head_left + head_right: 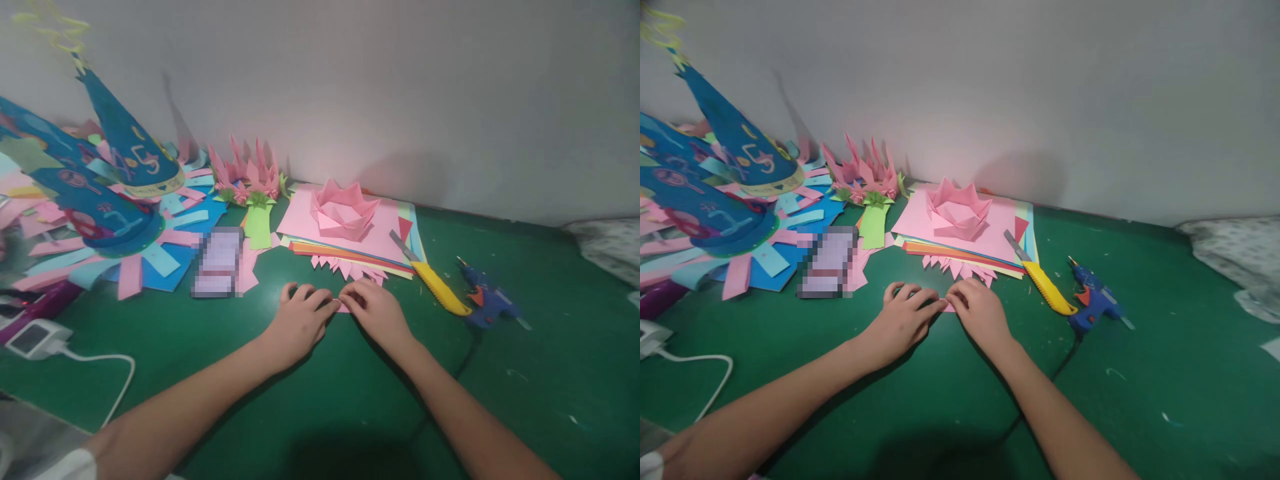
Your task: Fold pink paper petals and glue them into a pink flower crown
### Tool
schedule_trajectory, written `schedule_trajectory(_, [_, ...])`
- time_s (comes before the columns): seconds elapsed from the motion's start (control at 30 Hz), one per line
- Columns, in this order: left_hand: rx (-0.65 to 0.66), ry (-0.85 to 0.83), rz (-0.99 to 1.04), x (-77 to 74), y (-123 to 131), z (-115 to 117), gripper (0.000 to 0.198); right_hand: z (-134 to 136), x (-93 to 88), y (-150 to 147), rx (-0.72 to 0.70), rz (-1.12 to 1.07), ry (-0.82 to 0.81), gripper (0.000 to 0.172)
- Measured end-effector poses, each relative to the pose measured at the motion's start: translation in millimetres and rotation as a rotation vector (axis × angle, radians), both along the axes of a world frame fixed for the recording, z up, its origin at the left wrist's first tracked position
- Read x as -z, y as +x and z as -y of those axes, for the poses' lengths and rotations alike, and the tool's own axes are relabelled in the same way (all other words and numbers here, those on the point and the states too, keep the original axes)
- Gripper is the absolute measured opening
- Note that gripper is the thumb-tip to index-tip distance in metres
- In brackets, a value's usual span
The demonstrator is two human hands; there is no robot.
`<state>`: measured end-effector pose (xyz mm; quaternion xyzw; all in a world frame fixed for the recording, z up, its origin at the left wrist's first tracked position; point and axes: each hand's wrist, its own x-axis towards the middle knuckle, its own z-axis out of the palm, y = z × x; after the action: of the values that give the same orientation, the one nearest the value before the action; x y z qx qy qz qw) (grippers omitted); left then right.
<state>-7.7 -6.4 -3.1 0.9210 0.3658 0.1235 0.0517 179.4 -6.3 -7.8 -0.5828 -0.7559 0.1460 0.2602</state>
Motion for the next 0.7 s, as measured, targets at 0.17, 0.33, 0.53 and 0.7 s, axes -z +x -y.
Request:
schedule_trajectory(0.17, [-0.002,-0.005,0.006,1.1,0.9,-0.4,0.035,2.3,1.4,-0.6,0.036,-0.046,0.051,0.011])
schedule_trajectory(0.33, [-0.009,-0.012,0.034,-0.6,3.1,0.2,0.033,6.7,-2.1,0.8,-0.101,-0.129,0.113,0.013])
schedule_trajectory(0.53, [0.009,-0.061,0.112,-0.6,0.5,-0.6,0.025,8.6,-3.8,2.1,-0.246,-0.073,-0.005,0.015])
schedule_trajectory(0.7, [0.044,-0.095,0.166,-2.1,-3.9,-4.5,0.025,8.4,-6.7,-0.5,-0.271,-0.110,-0.103,0.012])
